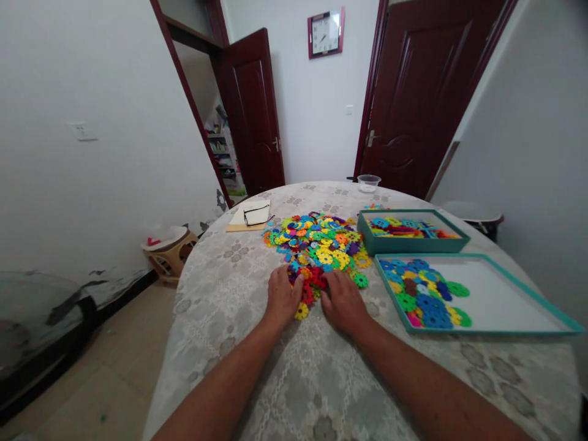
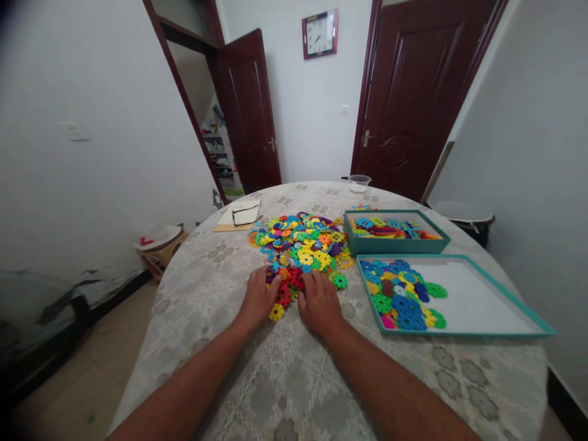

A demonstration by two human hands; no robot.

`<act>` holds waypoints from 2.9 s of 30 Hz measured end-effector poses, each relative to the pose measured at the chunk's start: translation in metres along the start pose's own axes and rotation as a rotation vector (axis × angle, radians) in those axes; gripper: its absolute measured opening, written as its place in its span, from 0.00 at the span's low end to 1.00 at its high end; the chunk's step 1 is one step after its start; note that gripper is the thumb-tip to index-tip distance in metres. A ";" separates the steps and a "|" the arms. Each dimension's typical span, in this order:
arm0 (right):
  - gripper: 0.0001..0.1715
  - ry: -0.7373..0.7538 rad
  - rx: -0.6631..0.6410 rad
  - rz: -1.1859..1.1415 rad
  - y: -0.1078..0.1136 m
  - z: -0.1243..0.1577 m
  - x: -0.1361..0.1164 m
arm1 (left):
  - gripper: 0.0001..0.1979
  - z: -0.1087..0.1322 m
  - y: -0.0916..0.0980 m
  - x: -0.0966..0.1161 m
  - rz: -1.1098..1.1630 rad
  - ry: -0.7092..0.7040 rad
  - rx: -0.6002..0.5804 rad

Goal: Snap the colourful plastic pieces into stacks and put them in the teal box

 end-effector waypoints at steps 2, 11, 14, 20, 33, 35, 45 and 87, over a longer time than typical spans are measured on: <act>0.16 -0.020 0.017 -0.006 0.000 -0.002 0.006 | 0.23 0.009 -0.003 0.006 0.027 -0.036 -0.009; 0.13 -0.178 0.045 -0.251 0.012 -0.011 0.030 | 0.29 0.037 0.003 0.019 0.044 -0.129 -0.054; 0.14 -0.226 0.060 -0.287 0.018 -0.011 0.032 | 0.33 0.045 0.007 0.019 0.008 -0.156 -0.053; 0.18 -0.293 0.074 -0.388 0.020 -0.009 0.040 | 0.44 0.054 0.010 0.029 -0.099 -0.240 -0.170; 0.16 -0.308 0.103 -0.544 0.038 -0.007 0.035 | 0.18 0.039 0.015 0.014 -0.130 -0.229 -0.090; 0.15 -0.261 0.097 -0.546 0.042 -0.006 0.032 | 0.17 0.038 0.015 0.011 -0.134 -0.217 -0.081; 0.07 0.078 -0.130 -0.382 0.037 0.000 -0.007 | 0.13 0.041 0.022 0.020 -0.191 -0.262 -0.067; 0.05 0.049 -0.611 -0.563 0.045 -0.003 0.024 | 0.23 0.021 0.025 0.048 -0.305 -0.287 -0.342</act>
Point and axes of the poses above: each hand's wrist, its own z-axis away from the middle knuckle, its own y-axis out of the back of the hand, x = y × z, the point moved 3 cm from there along -z, towards the middle knuckle, and after that the axes turned 6 degrees about -x, right-handed, at the moved point
